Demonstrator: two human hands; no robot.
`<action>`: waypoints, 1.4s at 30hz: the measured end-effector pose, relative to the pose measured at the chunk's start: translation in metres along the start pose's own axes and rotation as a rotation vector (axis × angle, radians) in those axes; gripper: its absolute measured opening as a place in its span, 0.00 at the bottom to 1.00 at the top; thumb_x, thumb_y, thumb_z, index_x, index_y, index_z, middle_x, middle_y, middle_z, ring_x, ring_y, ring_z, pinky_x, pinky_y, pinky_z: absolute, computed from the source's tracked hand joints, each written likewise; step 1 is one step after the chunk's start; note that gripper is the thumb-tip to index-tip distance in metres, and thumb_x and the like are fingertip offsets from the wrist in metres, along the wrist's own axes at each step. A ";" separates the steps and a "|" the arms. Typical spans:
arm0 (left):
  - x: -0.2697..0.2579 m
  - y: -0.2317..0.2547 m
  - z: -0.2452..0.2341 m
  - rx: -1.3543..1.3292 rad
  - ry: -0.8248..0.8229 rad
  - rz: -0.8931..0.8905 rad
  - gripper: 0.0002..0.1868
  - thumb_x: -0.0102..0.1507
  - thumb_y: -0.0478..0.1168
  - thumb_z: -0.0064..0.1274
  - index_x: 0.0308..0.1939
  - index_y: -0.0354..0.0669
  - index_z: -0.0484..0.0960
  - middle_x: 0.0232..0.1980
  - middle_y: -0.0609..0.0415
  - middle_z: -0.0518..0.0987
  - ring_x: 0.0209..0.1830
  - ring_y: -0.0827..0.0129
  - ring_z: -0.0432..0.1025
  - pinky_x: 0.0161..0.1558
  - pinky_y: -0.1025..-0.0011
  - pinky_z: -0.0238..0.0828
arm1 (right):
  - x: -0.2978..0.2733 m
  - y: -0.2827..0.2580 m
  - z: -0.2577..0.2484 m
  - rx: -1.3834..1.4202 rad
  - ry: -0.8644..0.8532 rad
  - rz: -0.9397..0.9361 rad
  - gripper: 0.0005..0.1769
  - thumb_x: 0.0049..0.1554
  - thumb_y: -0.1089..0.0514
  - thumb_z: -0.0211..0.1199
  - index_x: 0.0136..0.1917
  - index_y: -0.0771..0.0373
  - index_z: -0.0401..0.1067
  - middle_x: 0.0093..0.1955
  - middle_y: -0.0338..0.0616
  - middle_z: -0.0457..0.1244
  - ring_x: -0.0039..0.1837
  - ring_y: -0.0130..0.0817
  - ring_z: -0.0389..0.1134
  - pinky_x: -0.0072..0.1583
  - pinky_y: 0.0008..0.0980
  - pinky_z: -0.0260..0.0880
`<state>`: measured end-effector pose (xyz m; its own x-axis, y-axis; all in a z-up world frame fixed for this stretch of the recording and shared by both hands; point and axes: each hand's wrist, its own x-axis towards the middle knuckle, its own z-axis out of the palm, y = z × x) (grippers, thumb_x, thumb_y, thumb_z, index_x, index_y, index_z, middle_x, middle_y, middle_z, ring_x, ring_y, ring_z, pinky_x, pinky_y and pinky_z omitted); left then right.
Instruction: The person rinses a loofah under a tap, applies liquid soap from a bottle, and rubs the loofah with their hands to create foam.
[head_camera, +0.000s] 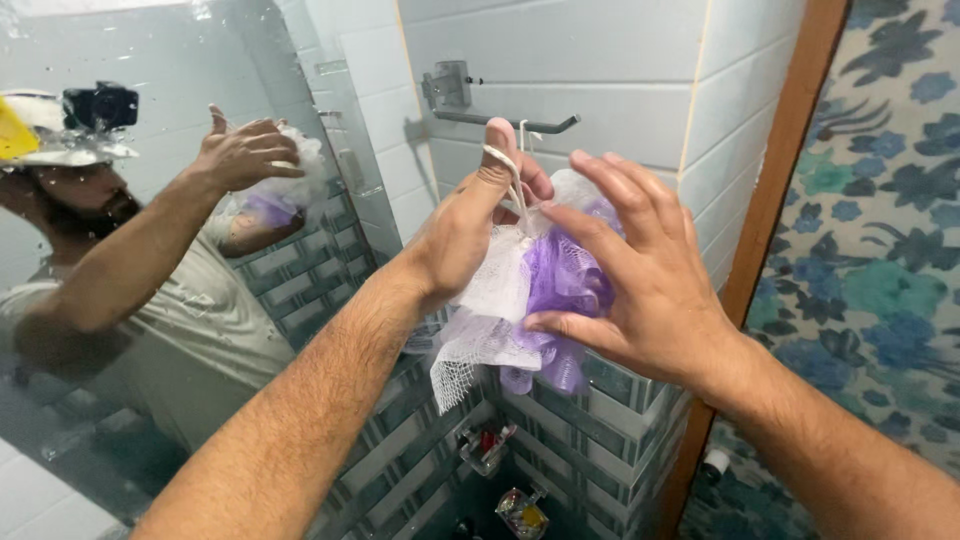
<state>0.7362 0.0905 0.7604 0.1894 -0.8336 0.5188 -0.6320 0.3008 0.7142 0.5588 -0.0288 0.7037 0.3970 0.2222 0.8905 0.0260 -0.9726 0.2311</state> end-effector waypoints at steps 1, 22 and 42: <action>0.000 -0.001 0.001 -0.004 0.005 -0.014 0.46 0.64 0.76 0.14 0.47 0.43 0.76 0.48 0.52 0.74 0.50 0.66 0.67 0.55 0.66 0.65 | -0.001 -0.002 0.000 0.011 -0.060 0.021 0.42 0.52 0.35 0.69 0.71 0.58 0.64 0.74 0.59 0.56 0.78 0.54 0.51 0.76 0.60 0.47; 0.030 0.004 0.025 0.038 0.224 0.109 0.23 0.69 0.58 0.47 0.44 0.40 0.78 0.41 0.52 0.80 0.43 0.69 0.72 0.47 0.69 0.72 | 0.017 -0.009 0.010 0.181 -0.630 0.499 0.35 0.39 0.51 0.76 0.60 0.54 0.73 0.51 0.44 0.66 0.57 0.46 0.67 0.58 0.46 0.67; 0.007 -0.042 0.040 -0.186 -0.118 0.253 0.46 0.58 0.54 0.68 0.74 0.41 0.62 0.64 0.49 0.74 0.59 0.66 0.74 0.60 0.66 0.76 | 0.025 0.008 -0.014 0.169 -0.356 0.751 0.42 0.45 0.49 0.76 0.66 0.65 0.59 0.57 0.59 0.67 0.57 0.47 0.73 0.55 0.42 0.73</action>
